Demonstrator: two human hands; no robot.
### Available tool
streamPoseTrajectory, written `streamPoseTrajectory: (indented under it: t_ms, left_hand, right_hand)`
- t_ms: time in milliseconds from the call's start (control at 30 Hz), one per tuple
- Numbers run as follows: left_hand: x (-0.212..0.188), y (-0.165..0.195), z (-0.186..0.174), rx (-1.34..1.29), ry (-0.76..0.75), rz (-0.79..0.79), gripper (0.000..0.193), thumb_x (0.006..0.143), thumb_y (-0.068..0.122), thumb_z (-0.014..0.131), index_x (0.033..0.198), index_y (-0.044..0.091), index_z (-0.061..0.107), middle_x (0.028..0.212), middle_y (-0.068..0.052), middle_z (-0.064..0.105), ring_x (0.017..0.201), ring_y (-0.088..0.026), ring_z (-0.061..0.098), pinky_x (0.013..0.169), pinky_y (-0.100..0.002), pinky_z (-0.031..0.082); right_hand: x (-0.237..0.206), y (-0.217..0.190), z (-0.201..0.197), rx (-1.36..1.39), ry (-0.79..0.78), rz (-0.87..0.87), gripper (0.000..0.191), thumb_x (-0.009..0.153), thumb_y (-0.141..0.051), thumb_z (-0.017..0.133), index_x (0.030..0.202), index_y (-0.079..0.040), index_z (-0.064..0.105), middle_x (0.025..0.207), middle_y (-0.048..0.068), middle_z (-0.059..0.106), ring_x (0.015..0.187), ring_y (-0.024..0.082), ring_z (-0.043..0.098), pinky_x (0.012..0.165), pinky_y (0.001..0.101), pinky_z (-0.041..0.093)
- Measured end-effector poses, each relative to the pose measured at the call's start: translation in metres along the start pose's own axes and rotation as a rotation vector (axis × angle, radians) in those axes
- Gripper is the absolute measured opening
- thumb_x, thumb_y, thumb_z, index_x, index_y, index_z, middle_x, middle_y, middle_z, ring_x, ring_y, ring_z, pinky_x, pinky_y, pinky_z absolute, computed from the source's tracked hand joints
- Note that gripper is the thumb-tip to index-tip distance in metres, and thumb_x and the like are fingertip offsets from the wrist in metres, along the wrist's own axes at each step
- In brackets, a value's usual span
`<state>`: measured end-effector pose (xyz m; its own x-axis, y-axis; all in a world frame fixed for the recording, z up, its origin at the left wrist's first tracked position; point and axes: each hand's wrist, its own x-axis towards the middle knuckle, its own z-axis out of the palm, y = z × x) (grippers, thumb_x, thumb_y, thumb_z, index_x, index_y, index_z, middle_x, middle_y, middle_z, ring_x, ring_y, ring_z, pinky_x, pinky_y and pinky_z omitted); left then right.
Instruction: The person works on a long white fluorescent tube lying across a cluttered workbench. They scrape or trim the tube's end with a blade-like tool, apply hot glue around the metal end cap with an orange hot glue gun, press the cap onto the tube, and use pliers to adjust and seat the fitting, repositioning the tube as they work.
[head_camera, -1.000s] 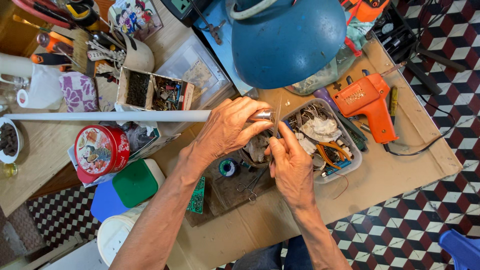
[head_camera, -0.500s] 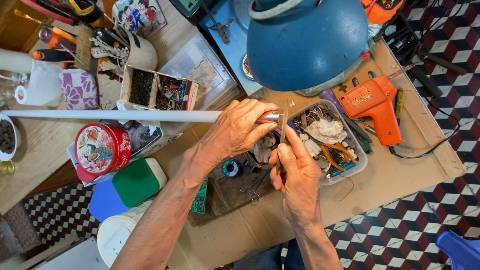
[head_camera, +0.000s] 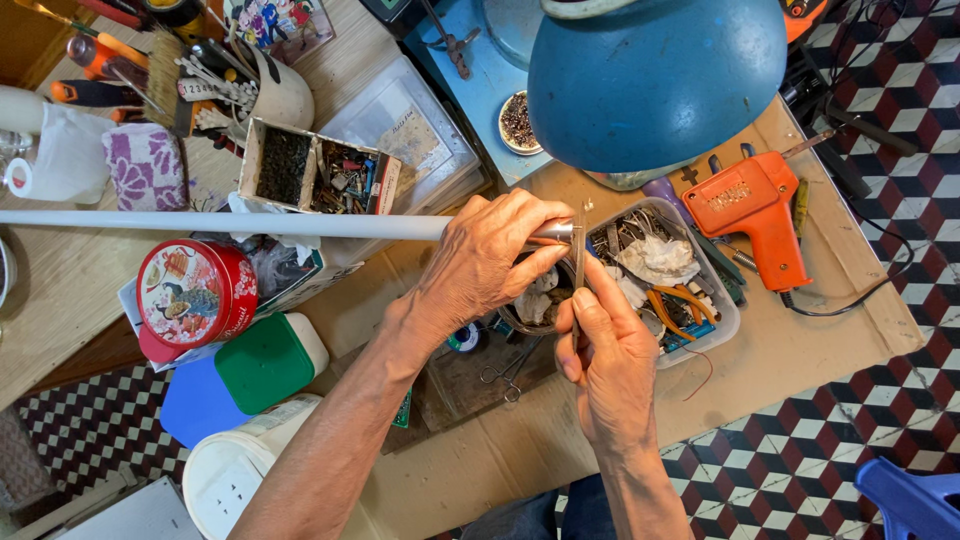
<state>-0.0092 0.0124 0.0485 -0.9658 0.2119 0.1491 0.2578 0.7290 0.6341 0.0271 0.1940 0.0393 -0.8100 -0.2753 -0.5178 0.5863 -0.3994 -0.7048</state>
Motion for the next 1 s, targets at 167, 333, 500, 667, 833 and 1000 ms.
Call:
streamPoseTrajectory:
  t_ms: [167,333,500,667,833,1000]
  left_hand:
    - [-0.002,-0.001,0.002,0.015,-0.003,0.012,0.035,0.093,0.022,0.073,0.125,0.011,0.064,0.107,-0.005,0.066,0.096,-0.025,0.064,0.084,-0.039,0.046]
    - [-0.003,0.000,0.007,0.006,0.014,0.010,0.033,0.090,0.019,0.075,0.120,0.010,0.064,0.105,-0.005,0.065,0.098,-0.025,0.063,0.082,-0.040,0.044]
    - [-0.001,-0.001,0.014,0.025,0.039,0.021,0.033,0.090,0.017,0.076,0.118,0.007,0.062,0.104,-0.006,0.062,0.099,-0.025,0.061,0.083,-0.040,0.043]
    - [-0.002,-0.002,0.017,0.010,0.016,0.024,0.032,0.089,0.016,0.075,0.117,0.006,0.062,0.101,-0.006,0.061,0.098,-0.025,0.060,0.084,-0.040,0.042]
    - [-0.003,-0.006,0.019,0.005,0.004,0.053,0.032,0.092,0.015,0.073,0.119,0.006,0.061,0.103,-0.007,0.061,0.098,-0.025,0.060,0.085,-0.040,0.043]
    - [-0.003,-0.007,0.021,0.019,-0.013,0.055,0.032,0.091,0.015,0.074,0.119,0.006,0.061,0.104,-0.008,0.061,0.099,-0.026,0.060,0.085,-0.040,0.043]
  right_hand:
    - [-0.002,0.002,0.000,-0.023,0.010,0.002,0.048,0.103,-0.014,0.051,0.151,-0.005,0.052,0.079,0.001,0.055,0.050,0.003,0.044,0.040,0.0144,0.032]
    - [-0.002,0.002,-0.001,-0.033,0.021,0.025,0.048,0.103,-0.014,0.051,0.151,-0.005,0.052,0.079,0.001,0.055,0.051,0.003,0.044,0.042,0.0144,0.033]
    - [0.003,0.002,0.000,-0.098,0.036,0.005,0.047,0.103,-0.014,0.051,0.150,-0.007,0.053,0.077,0.001,0.055,0.050,0.003,0.043,0.042,0.0145,0.034]
    - [0.012,-0.001,0.003,-0.149,0.043,-0.029,0.046,0.104,-0.013,0.051,0.149,-0.007,0.055,0.077,0.000,0.054,0.051,0.003,0.042,0.043,0.0150,0.033]
    - [0.002,0.000,0.002,-0.189,0.064,-0.011,0.046,0.102,-0.012,0.051,0.147,-0.007,0.054,0.075,0.001,0.056,0.049,0.005,0.044,0.041,0.0172,0.034]
    - [0.017,0.000,-0.001,-0.197,0.059,-0.032,0.045,0.104,-0.012,0.050,0.149,-0.007,0.055,0.076,-0.001,0.055,0.050,0.003,0.042,0.043,0.0170,0.033]
